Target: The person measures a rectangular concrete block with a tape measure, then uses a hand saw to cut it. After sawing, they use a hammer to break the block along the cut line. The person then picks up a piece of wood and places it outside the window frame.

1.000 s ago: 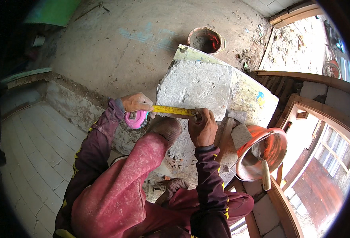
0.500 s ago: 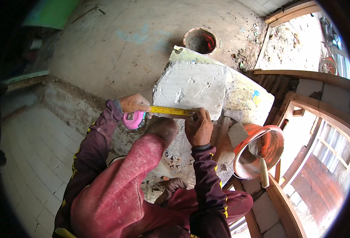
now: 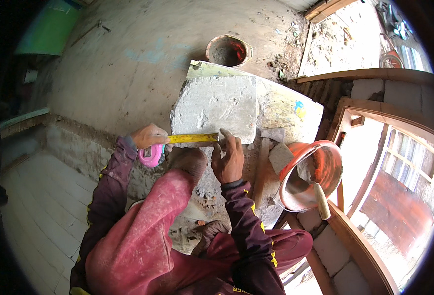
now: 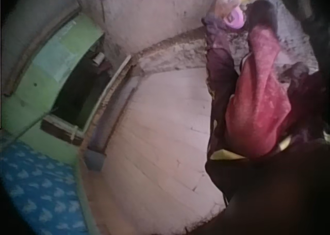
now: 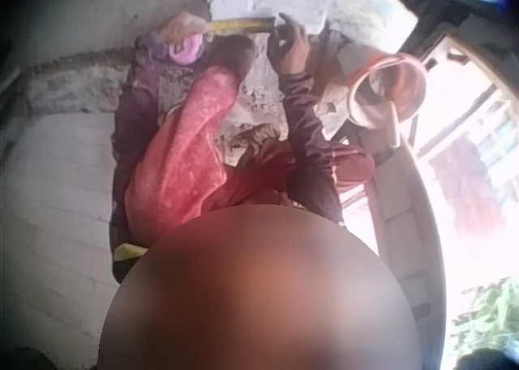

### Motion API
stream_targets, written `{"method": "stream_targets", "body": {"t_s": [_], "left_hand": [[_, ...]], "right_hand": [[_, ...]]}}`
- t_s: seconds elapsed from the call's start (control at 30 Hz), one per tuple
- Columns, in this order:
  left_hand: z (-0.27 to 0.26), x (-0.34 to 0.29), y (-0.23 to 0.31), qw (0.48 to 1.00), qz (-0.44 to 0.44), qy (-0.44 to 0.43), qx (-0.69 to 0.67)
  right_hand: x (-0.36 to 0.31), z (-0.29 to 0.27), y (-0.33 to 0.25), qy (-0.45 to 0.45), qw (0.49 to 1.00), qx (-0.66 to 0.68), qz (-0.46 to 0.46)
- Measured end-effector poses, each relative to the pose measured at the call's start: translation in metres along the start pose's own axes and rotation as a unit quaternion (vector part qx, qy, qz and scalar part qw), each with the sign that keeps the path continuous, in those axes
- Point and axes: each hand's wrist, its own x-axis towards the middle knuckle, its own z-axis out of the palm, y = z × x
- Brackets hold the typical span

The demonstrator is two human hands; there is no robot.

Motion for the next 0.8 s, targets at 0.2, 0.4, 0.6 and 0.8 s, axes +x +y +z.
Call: {"method": "stream_targets", "body": {"t_s": [0.2,0.4,0.6,0.8], "left_hand": [[-0.004,-0.008,0.01,0.997,0.052,0.028,-0.055],[-0.002,-0.006,0.039,0.995,0.047,0.07,-0.06],[0.031,0.002,0.067,0.997,0.044,0.033,-0.062],[0.077,0.011,0.074,0.995,0.079,0.002,-0.054]], "right_hand": [[-0.03,-0.004,0.006,0.099,0.982,0.091,0.136],[-0.038,-0.012,0.005,0.102,0.96,0.177,0.193],[-0.03,-0.016,-0.018,0.019,0.931,0.292,0.216],[-0.041,-0.007,-0.033,-0.011,0.871,0.402,0.283]]}}
